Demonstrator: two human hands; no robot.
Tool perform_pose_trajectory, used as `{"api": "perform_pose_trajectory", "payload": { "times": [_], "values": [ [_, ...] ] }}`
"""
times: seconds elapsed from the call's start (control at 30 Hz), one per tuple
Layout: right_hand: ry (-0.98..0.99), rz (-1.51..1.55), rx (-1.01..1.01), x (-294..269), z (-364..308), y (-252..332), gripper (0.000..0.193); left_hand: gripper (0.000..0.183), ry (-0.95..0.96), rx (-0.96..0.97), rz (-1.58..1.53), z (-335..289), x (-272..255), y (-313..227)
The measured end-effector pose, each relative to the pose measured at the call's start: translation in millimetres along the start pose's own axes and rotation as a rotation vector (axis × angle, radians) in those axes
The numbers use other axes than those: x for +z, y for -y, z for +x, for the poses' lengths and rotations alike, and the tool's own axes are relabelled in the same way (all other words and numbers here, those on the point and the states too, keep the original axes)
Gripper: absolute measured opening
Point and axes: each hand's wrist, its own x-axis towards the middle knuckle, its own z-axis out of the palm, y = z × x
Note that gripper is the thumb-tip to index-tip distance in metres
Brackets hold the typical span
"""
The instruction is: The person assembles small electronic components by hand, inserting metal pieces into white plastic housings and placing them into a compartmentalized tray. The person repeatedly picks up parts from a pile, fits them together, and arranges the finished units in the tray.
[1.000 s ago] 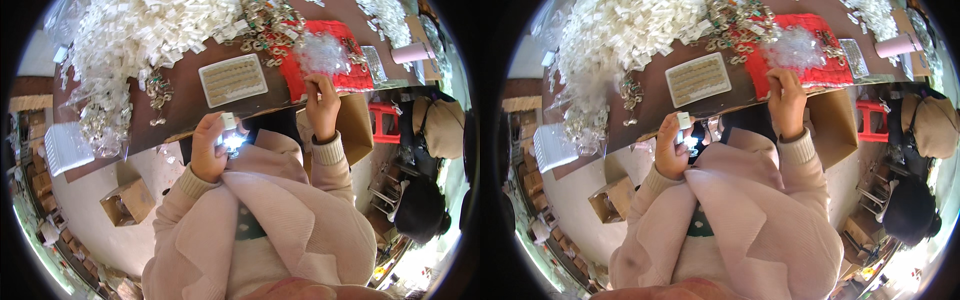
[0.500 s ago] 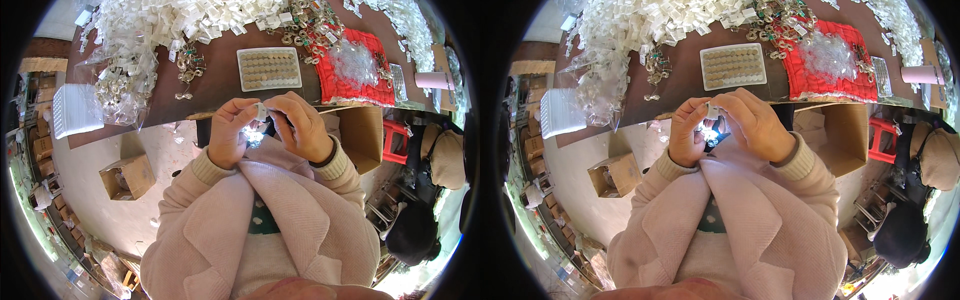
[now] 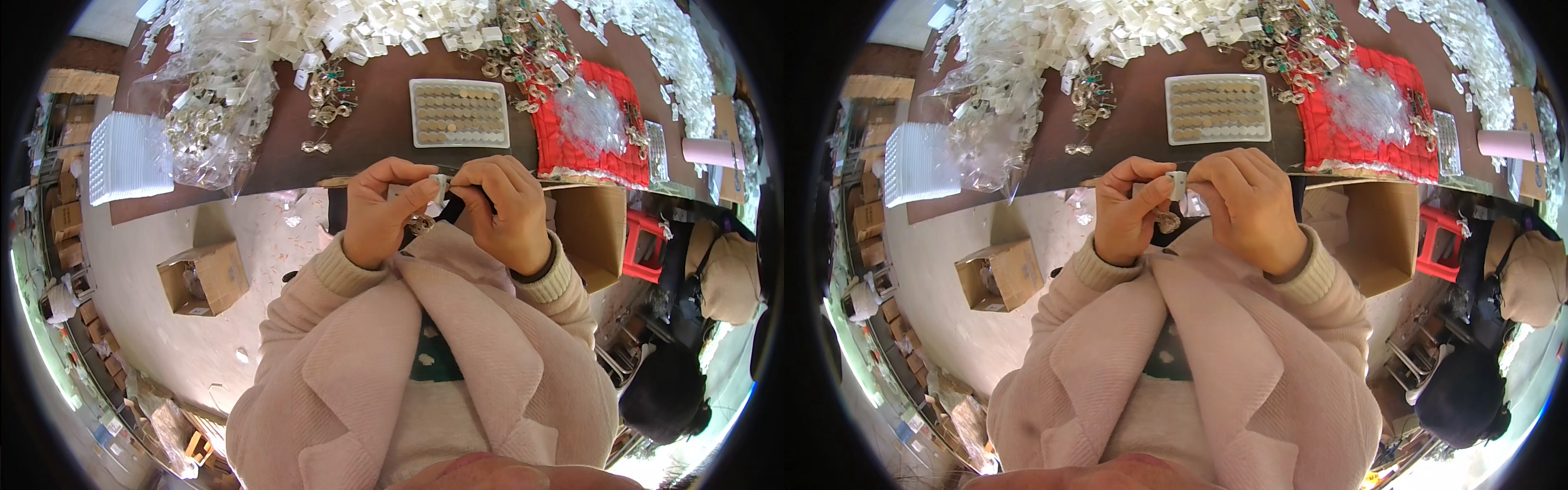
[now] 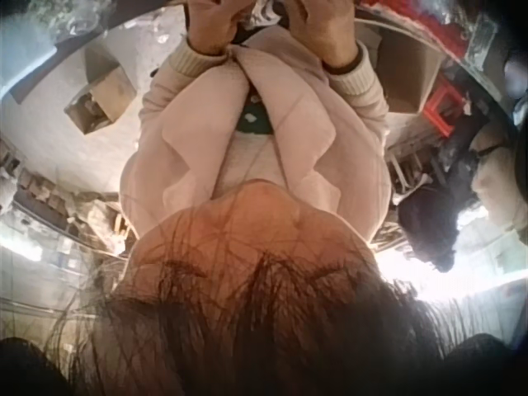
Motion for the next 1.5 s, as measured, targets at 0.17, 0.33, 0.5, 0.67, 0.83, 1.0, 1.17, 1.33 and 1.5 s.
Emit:
{"api": "perform_pose_trajectory", "payload": {
  "times": [0.17,0.33,0.5,0.67,0.83,1.0,1.17,1.33,1.5],
  "values": [
    [0.007,0.029,-0.004,17.3,3.7,3.6,0.016,0.015,-0.041,-0.027,0.034,-4.2,-5.4,-8.0],
    [0.004,0.308,0.129,39.7,6.1,10.5,0.023,0.012,-0.141,-0.115,-0.277,-14.7,-24.1,-34.9],
    [0.032,0.320,0.157,45.4,6.8,10.5,0.022,0.018,-0.448,0.242,0.793,-8.9,-66.8,-61.5],
    [0.046,0.323,0.163,49.0,6.1,9.5,0.022,0.026,-0.473,0.620,1.573,7.4,-85.6,-61.5],
    [0.025,0.272,0.207,50.2,9.0,3.9,0.018,0.015,-0.442,0.611,1.437,3.2,-69.2,-59.8],
    [-0.119,0.612,0.389,69.8,22.3,-12.8,0.031,0.014,-0.294,0.683,1.092,1.2,-40.5,-47.5],
    [-0.074,0.786,0.535,82.1,27.2,-20.8,0.039,0.011,-0.396,0.645,1.076,9.4,-32.3,-35.1],
    [-0.083,1.014,0.645,85.4,34.1,-19.1,0.037,0.013,-0.259,0.618,0.886,10.2,-35.3,-29.3],
    [0.012,1.229,0.697,80.9,42.5,-18.3,0.035,0.015,-0.181,0.557,0.887,8.1,-37.3,-27.3]
  ]
}}
